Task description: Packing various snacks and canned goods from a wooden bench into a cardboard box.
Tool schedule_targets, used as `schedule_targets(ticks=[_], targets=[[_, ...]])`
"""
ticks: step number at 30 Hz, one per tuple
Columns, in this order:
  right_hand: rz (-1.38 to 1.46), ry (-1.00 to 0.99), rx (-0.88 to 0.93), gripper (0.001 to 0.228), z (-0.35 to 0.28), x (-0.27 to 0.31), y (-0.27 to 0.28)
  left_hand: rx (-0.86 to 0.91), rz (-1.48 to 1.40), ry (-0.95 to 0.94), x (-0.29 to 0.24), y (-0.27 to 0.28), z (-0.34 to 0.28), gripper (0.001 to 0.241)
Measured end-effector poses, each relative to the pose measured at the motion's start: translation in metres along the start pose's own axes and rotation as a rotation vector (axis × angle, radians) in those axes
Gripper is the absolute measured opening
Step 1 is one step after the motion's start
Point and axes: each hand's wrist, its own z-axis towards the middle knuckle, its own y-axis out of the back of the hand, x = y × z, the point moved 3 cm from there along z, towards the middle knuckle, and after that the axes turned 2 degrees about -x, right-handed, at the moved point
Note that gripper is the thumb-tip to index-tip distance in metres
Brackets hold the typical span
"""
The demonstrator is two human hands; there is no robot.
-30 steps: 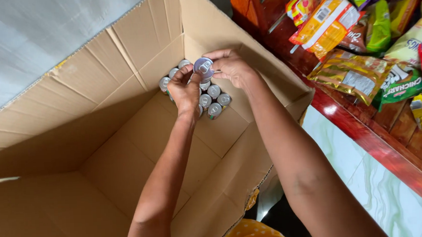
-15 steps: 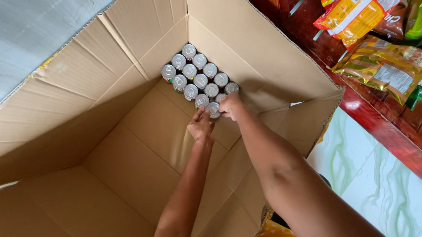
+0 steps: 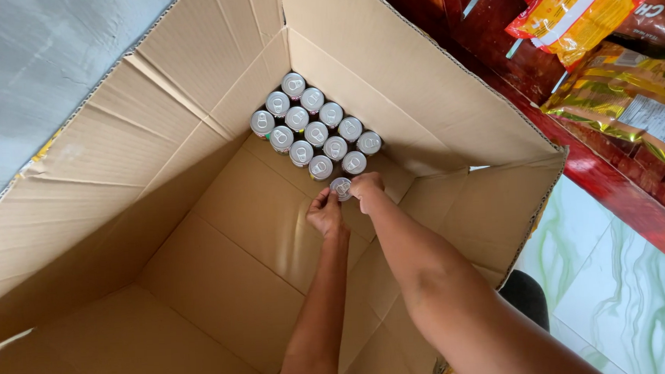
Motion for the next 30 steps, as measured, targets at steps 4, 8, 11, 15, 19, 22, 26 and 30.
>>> schedule_targets(ticks=[4, 8, 11, 15, 19, 22, 26, 30], targets=[[0.216, -0.121, 0.257, 0.037, -0.015, 0.006, 0.006, -0.045, 0.024, -0.014, 0.002, -0.005, 0.004, 0.017], [0.418, -0.396, 0.505, 0.06, -0.026, 0.007, 0.01, -0.066, 0.037, -0.011, -0.005, -0.007, 0.003, 0.018], [0.279, -0.319, 0.509, 0.049, -0.024, 0.008, 0.007, -0.006, -0.049, -0.051, 0.006, -0.007, 0.015, 0.015], [0.276, -0.32, 0.478, 0.045, -0.007, -0.004, 0.003, -0.059, -0.002, -0.07, 0.0, -0.011, 0.016, 0.017], [0.275, -0.329, 0.475, 0.048, -0.018, 0.006, 0.008, -0.089, 0.067, -0.098, 0.006, -0.006, 0.023, 0.017], [0.25, -0.332, 0.475, 0.049, -0.013, 0.005, 0.0, -0.06, 0.083, -0.138, 0.01, -0.002, 0.032, 0.019], [0.224, -0.241, 0.487, 0.047, -0.032, 0.051, 0.011, -0.069, 0.358, -0.182, -0.013, -0.015, 0.029, 0.038], [0.241, -0.12, 0.486, 0.043, -0.046, 0.072, -0.001, -0.158, 0.323, -0.412, -0.068, -0.023, -0.002, 0.05]])
